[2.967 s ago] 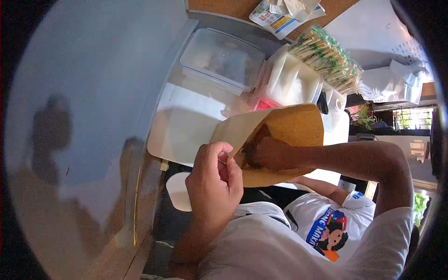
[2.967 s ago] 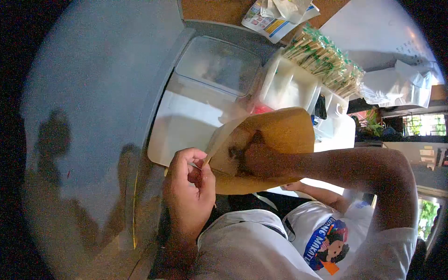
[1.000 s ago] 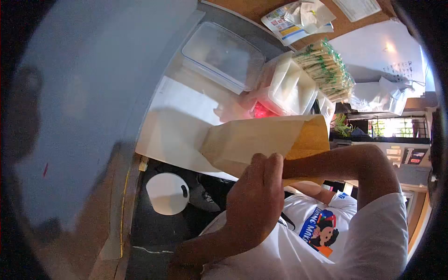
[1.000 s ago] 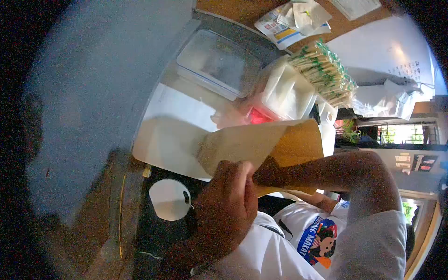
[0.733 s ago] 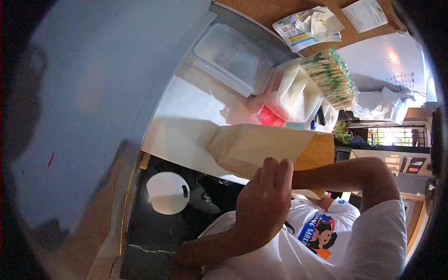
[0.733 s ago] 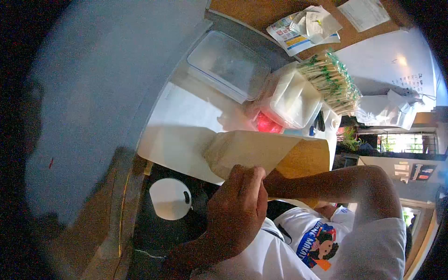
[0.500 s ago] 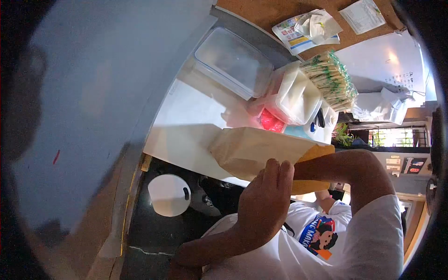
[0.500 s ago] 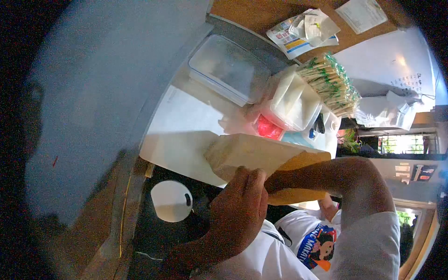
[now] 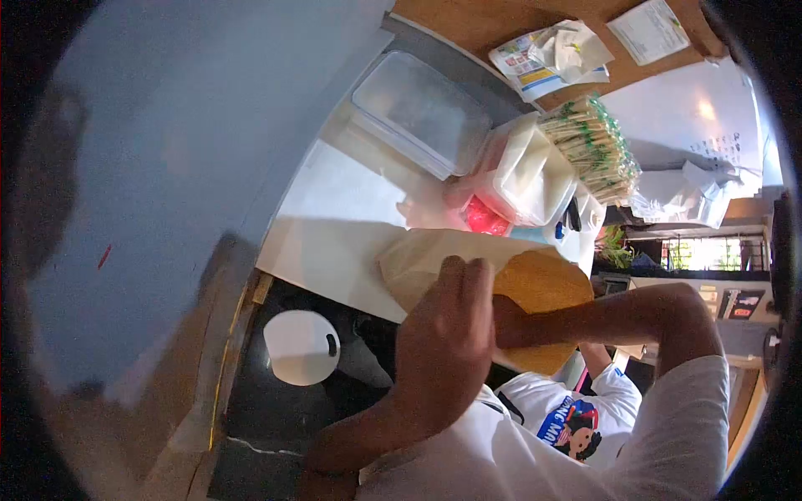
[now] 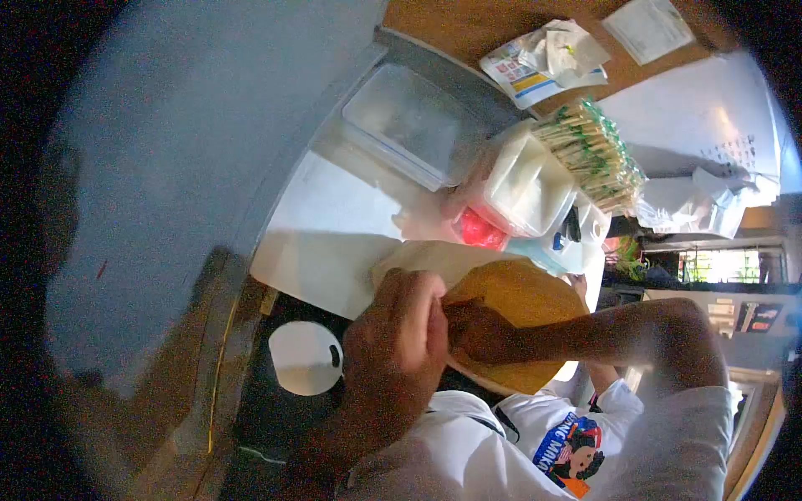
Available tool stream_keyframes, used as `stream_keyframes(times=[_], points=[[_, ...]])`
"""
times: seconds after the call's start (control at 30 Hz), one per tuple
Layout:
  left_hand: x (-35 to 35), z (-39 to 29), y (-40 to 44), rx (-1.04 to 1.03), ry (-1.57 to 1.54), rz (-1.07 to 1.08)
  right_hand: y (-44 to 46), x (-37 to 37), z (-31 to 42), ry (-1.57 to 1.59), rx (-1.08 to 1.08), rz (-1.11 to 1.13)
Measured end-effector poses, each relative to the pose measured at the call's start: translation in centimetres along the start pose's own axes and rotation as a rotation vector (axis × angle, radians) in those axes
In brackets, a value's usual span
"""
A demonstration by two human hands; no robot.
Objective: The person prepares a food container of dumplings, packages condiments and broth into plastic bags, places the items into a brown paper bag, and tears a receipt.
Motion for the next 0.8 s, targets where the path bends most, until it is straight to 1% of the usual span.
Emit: stream_keyframes(times=[0.1, 0.13, 0.23, 0.3, 0.37, 0.5, 0.53, 0.63, 0.67, 0.77, 0.8], points=[[-0.2, -0.4, 0.2, -0.047, 0.134, 0.058, -1.4, 1.1, 0.1, 0.021, -0.017, -0.017], [-0.4, -0.3, 0.2, -0.019, 0.139, 0.025, -1.8, 1.5, -0.1, 0.021, -0.023, -0.031], [-0.9, -0.1, 0.0, -0.010, 0.177, 0.017, -4.2, 2.8, -0.4, 0.032, -0.051, -0.045], [-0.5, -0.2, -0.1, 0.034, 0.158, 0.016, -7.6, 3.6, -0.2, 0.008, 0.012, -0.020], [-0.4, 0.1, -0.4, 0.061, 0.136, 0.034, -12.3, 3.3, -0.4, -0.037, 0.173, 0.064], [-0.4, 0.2, -0.8, 0.158, 0.128, 0.045, -19.1, 7.4, 0.6, -0.067, 0.167, -0.453], [-0.6, 0.5, -1.0, 0.142, 0.166, 0.042, -20.4, 7.8, 0.8, -0.075, 0.163, -0.583], [-1.2, -0.3, 0.1, 0.129, 0.287, 0.091, -20.1, 5.1, 2.2, -0.206, 0.235, -0.544], [-1.4, -0.7, 0.6, 0.114, 0.320, 0.107, -21.2, 5.8, 2.7, -0.179, 0.287, -0.666], [-1.5, -1.9, 1.5, 0.076, 0.426, 0.150, -23.2, 7.1, 3.9, -0.199, 0.314, -0.761], [-1.4, -2.3, 1.6, 0.061, 0.462, 0.153, -23.5, 7.5, 3.6, -0.166, 0.288, -0.857]])
Point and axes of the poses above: each hand's wrist, its own y-axis towards the middle knuckle, its own x-axis out of the back of the hand, z = x × y, the point moved 8 cm from there along y, towards the middle knuckle, and after that the axes turned 5 degrees about z, right-handed, at the moved point
